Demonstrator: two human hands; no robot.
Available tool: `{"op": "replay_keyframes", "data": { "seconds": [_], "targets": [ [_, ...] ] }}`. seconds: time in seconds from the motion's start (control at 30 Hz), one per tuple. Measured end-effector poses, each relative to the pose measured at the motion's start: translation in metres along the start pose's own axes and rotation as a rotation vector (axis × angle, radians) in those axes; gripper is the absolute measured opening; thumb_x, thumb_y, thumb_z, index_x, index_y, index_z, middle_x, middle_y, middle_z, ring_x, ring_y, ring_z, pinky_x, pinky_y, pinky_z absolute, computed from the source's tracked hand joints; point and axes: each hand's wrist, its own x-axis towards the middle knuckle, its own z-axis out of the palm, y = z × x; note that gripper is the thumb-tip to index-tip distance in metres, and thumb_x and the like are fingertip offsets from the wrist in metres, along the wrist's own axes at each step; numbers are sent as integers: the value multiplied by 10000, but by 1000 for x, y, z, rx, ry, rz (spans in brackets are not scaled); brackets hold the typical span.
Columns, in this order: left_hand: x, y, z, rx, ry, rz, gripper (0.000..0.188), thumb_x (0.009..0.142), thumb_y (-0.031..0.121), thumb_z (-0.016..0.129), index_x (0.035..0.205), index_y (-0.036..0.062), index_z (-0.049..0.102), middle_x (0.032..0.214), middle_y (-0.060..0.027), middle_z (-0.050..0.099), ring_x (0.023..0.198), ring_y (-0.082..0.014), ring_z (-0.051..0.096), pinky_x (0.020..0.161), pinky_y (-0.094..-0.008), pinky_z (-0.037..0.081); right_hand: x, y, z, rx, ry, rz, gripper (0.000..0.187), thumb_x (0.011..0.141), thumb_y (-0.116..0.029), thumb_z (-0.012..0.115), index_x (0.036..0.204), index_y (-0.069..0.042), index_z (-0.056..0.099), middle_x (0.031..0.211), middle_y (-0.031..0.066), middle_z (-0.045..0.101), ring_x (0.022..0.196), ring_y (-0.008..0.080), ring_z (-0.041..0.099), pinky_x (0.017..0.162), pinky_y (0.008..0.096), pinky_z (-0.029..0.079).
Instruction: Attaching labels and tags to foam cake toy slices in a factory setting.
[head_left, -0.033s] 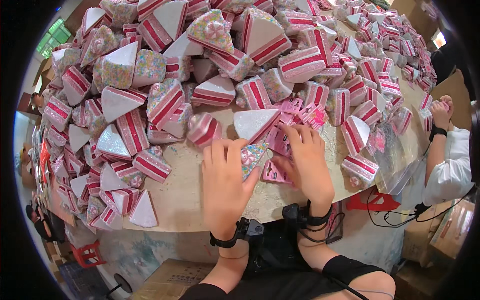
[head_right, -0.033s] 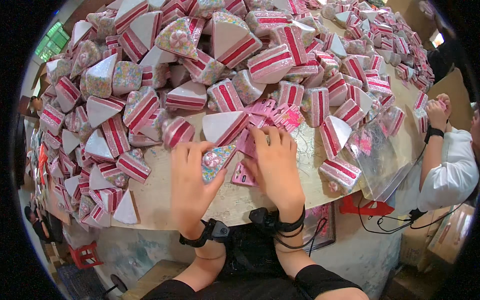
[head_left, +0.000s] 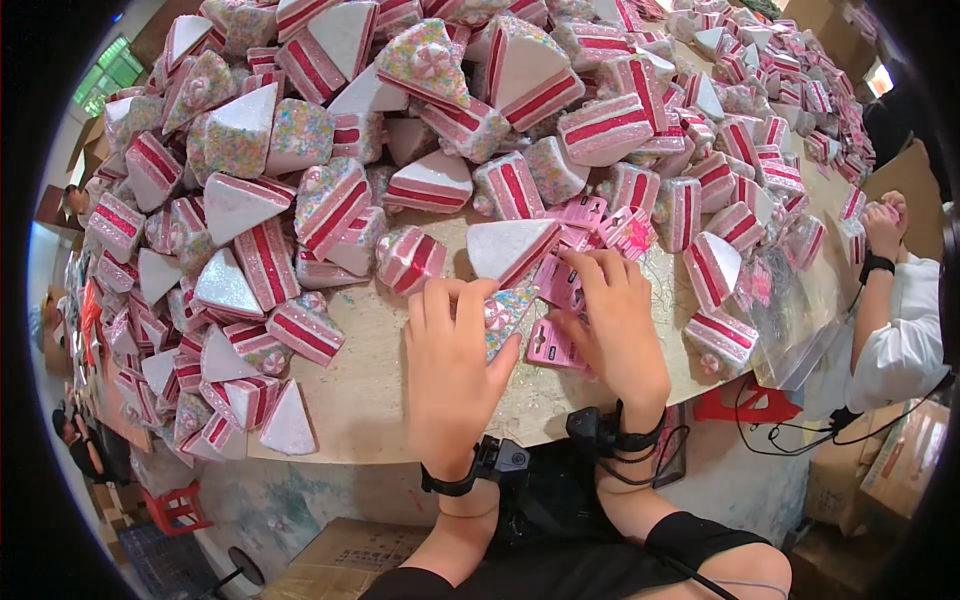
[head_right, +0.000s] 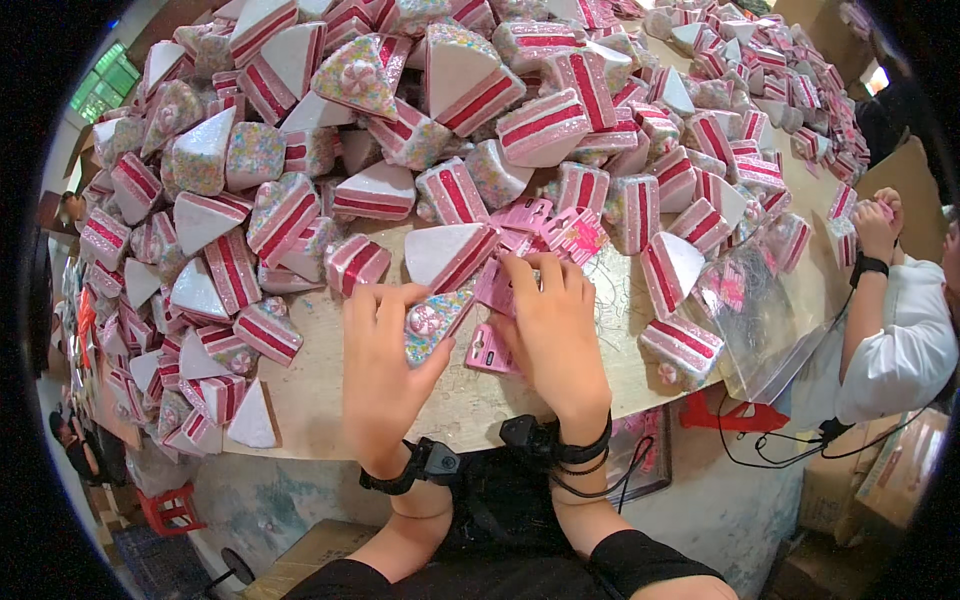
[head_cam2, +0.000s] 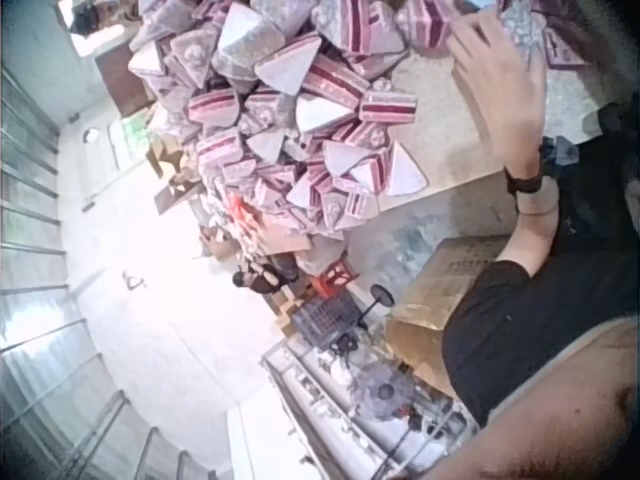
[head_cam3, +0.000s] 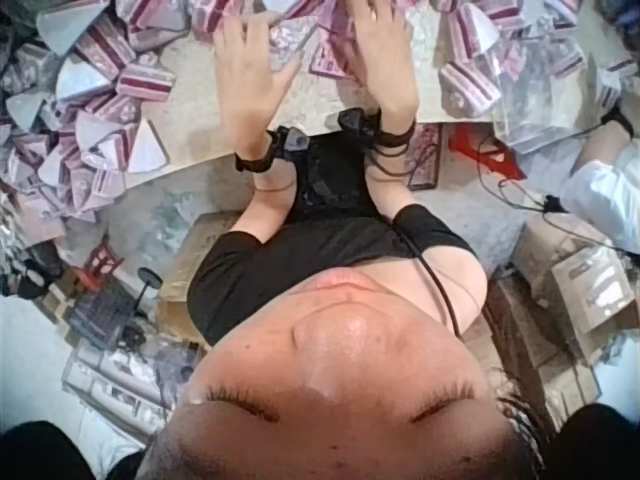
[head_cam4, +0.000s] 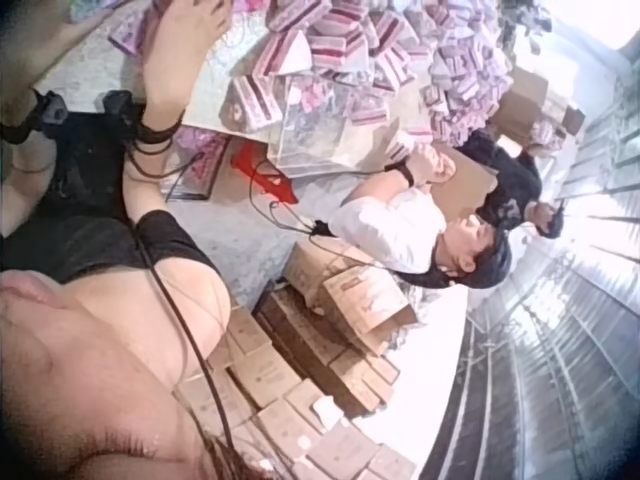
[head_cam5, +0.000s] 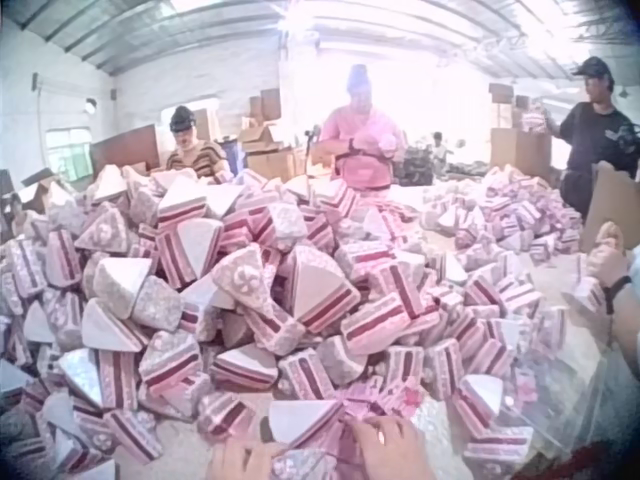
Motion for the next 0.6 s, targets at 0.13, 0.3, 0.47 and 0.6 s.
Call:
{"op": "replay_keyframes", "data": {
  "seconds": [0.13,0.3,0.47,0.6],
  "targets": [
    [1,1,3,45,62,-25,541,703,12,762,1206,55,567,1147,-149,536,1077,-361,509,943,-442,414,-1,3,0,0,-31,25,503,780,-41,713,1260,-21,564,1120,159,575,1064,338,563,952,462,429],
    [2,-5,6,76,124,-4,497,722,-4,730,1190,49,573,1170,-157,547,1104,-373,516,954,-455,412,6,-1,-6,205,204,52,366,782,46,668,1138,-22,623,1023,143,592,884,320,618,761,393,496],
    [3,-7,6,31,141,82,481,751,29,740,1202,52,575,1189,-151,564,1101,-358,529,942,-444,423,11,-2,-10,262,595,-61,257,773,84,661,1005,-25,668,917,113,594,765,253,612,659,346,483],
    [9,10,0,-216,173,204,479,783,121,785,1216,56,592,1230,-133,577,1108,-331,557,926,-440,451,5,-1,-12,528,571,-83,247,752,79,690,972,-34,686,864,78,602,726,167,572,622,287,433]
  ]
}}
